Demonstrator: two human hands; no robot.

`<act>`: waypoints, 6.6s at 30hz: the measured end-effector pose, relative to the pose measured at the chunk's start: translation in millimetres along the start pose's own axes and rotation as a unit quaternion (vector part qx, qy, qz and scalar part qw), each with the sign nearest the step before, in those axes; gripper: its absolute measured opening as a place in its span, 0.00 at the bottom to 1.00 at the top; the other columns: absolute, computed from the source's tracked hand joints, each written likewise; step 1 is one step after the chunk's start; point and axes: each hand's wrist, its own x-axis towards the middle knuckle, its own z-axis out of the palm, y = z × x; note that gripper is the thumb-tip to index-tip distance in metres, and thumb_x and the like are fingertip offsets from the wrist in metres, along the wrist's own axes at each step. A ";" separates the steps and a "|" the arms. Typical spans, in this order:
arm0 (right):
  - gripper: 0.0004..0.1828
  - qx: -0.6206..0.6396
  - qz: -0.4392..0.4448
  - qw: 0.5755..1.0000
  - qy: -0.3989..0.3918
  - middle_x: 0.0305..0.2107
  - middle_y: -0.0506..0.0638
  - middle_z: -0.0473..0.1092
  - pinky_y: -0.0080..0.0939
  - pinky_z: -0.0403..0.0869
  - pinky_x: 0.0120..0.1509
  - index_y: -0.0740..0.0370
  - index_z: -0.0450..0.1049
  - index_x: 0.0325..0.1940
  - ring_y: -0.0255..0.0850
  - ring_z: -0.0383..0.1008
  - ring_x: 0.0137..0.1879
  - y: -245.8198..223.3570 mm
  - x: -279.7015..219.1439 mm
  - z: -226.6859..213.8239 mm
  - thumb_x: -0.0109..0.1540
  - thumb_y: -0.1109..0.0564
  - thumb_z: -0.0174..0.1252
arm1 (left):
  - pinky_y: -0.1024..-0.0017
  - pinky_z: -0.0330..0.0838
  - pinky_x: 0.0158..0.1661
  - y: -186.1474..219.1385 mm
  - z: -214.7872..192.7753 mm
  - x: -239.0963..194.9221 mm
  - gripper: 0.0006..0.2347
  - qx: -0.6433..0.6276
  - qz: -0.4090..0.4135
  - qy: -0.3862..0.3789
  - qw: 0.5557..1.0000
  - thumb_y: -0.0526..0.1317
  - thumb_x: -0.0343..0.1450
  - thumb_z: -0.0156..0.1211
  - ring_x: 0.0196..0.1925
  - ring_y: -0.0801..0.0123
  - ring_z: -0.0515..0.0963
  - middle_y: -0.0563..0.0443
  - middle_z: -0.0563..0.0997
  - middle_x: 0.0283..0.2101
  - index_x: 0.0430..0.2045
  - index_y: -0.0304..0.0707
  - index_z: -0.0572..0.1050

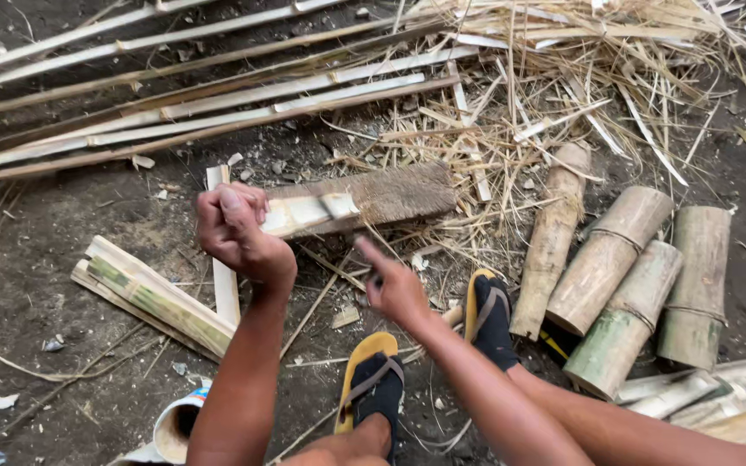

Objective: The person uses a machete to split bamboo pieces into smaller strips on a wooden block. The person repeatedly positions bamboo segments, strikes them with the machete, and separates the resulting strips, accumulating a pile of processed bamboo.

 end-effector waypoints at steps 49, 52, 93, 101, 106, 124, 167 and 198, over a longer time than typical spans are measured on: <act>0.32 -0.041 0.168 0.975 -0.140 0.33 0.58 0.78 0.51 0.78 0.39 0.41 0.63 0.72 0.53 0.81 0.30 -65.6 -28.7 -104.0 0.63 0.47 0.56 | 0.64 0.71 0.15 104.6 -48.7 22.9 0.14 0.510 0.024 -0.530 0.677 0.46 0.79 0.50 0.15 0.61 0.76 0.46 0.75 0.19 0.30 0.33 0.67; 0.34 0.025 -0.051 0.995 -0.076 0.32 0.56 0.78 0.49 0.78 0.36 0.45 0.65 0.71 0.51 0.81 0.31 -101.1 -52.5 -114.4 0.60 0.55 0.59 | 0.66 0.70 0.14 104.5 -47.5 7.4 0.14 0.473 0.064 -0.542 0.692 0.45 0.78 0.52 0.14 0.63 0.76 0.47 0.73 0.18 0.28 0.34 0.67; 0.13 -0.070 -0.056 0.992 -0.091 0.29 0.59 0.76 0.52 0.77 0.38 0.61 0.67 0.47 0.56 0.80 0.35 21.0 -26.6 -54.5 0.60 0.56 0.58 | 0.59 0.72 0.21 92.2 -100.7 -24.7 0.12 0.479 0.092 -0.450 0.748 0.42 0.76 0.56 0.19 0.54 0.79 0.44 0.75 0.18 0.34 0.27 0.70; 0.13 -0.198 0.122 0.968 -0.098 0.26 0.59 0.75 0.51 0.73 0.33 0.63 0.67 0.49 0.50 0.74 0.31 45.1 21.6 -57.7 0.64 0.54 0.57 | 0.60 0.73 0.22 90.1 -110.3 -22.9 0.12 0.453 0.071 -0.452 0.766 0.41 0.76 0.56 0.21 0.55 0.81 0.42 0.77 0.20 0.34 0.26 0.70; 0.08 -0.061 0.063 0.987 -0.133 0.29 0.53 0.75 0.42 0.78 0.28 0.60 0.68 0.46 0.42 0.78 0.27 11.4 -4.3 -54.1 0.65 0.57 0.56 | 0.60 0.74 0.22 91.0 -94.1 -24.6 0.10 0.486 0.058 -0.413 0.768 0.40 0.77 0.55 0.21 0.53 0.81 0.40 0.77 0.19 0.34 0.28 0.70; 0.14 -0.018 -0.061 0.998 -0.014 0.30 0.62 0.77 0.52 0.80 0.36 0.61 0.66 0.47 0.56 0.80 0.31 14.5 -18.8 -28.5 0.61 0.54 0.57 | 0.70 0.68 0.11 75.2 -71.7 -10.3 0.11 0.483 0.027 -0.434 0.760 0.40 0.80 0.53 0.12 0.69 0.75 0.52 0.72 0.13 0.29 0.33 0.68; 0.14 0.003 0.125 0.992 -0.028 0.25 0.65 0.75 0.55 0.75 0.37 0.60 0.69 0.48 0.60 0.79 0.32 -68.1 -13.2 -60.8 0.63 0.52 0.59 | 0.61 0.60 0.60 18.1 -0.6 -25.8 0.15 0.162 0.002 -0.204 0.966 0.51 0.83 0.43 0.51 0.65 0.60 0.46 0.57 0.47 0.45 0.40 0.53; 0.15 0.085 0.086 0.993 0.002 0.22 0.60 0.74 0.53 0.77 0.36 0.65 0.68 0.46 0.54 0.81 0.29 -51.6 -20.6 -35.3 0.61 0.53 0.55 | 0.71 0.71 0.50 -3.4 19.9 -24.0 0.18 0.077 -0.001 -0.127 0.989 0.54 0.80 0.51 0.46 0.69 0.67 0.48 0.62 0.47 0.43 0.39 0.56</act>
